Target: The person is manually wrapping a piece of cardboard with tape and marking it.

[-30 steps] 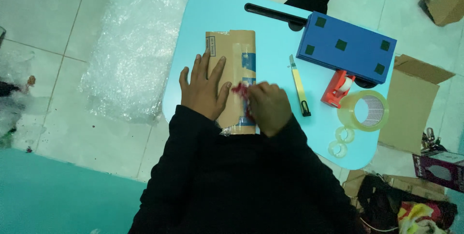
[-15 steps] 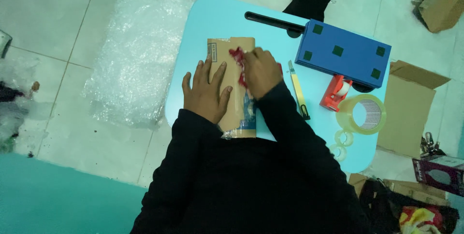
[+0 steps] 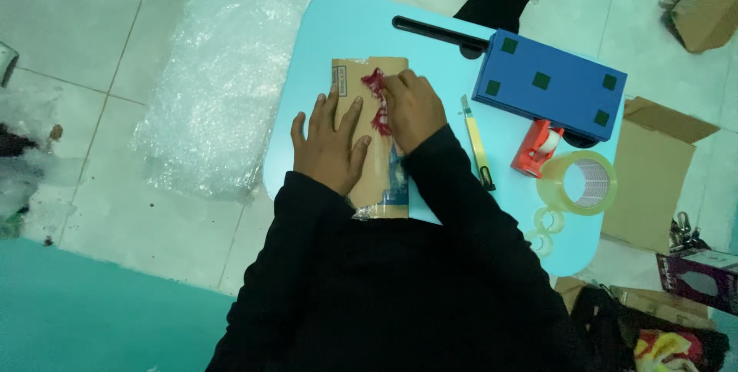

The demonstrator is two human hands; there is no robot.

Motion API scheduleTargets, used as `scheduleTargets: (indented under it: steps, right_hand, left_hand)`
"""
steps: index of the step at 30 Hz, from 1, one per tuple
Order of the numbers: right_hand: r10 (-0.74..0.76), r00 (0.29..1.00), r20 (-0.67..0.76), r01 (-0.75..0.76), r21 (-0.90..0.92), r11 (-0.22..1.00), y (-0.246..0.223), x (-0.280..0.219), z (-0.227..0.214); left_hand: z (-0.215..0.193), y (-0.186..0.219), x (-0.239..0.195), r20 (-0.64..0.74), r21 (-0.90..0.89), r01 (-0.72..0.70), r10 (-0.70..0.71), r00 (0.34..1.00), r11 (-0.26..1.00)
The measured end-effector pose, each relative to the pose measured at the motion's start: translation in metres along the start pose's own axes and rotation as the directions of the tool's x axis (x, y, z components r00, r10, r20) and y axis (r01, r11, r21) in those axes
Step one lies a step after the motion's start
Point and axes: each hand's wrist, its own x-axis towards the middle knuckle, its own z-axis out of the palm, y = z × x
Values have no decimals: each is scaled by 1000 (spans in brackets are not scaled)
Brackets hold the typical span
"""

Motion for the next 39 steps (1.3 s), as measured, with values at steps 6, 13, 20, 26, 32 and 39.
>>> scheduleTargets:
  steps: [6,13,20,26,32,39]
  right_hand:
    - [0,999,-46,-3,-60,998,7,18,7]
    - [-62,998,-30,61,-31,998,13,28,10]
    - [78,989,-122,-34,321,946,32,29,-27]
    - [166,975,149,-182,99,978,28,-1,-37]
    - [100,994,33,-101,35,994,21,-2,-2]
    - [-70,976,-208,80,39,996,31,13,-5]
  left_hand:
    - [3,0,-1,-61,-16,-23,22,998,1000]
    - [5,-2,-1,-48,13,-30,31,998,999]
    - [2,-3,-3,-62,-14,-28,27,998,1000]
    - [-1,-1,-4,-71,-11,-25,24,997,1000]
    - [-2,0,-5,-70,-37,-32,30,997,999]
    - [-8,5,-1,-76,-3,11,-11,997,1000]
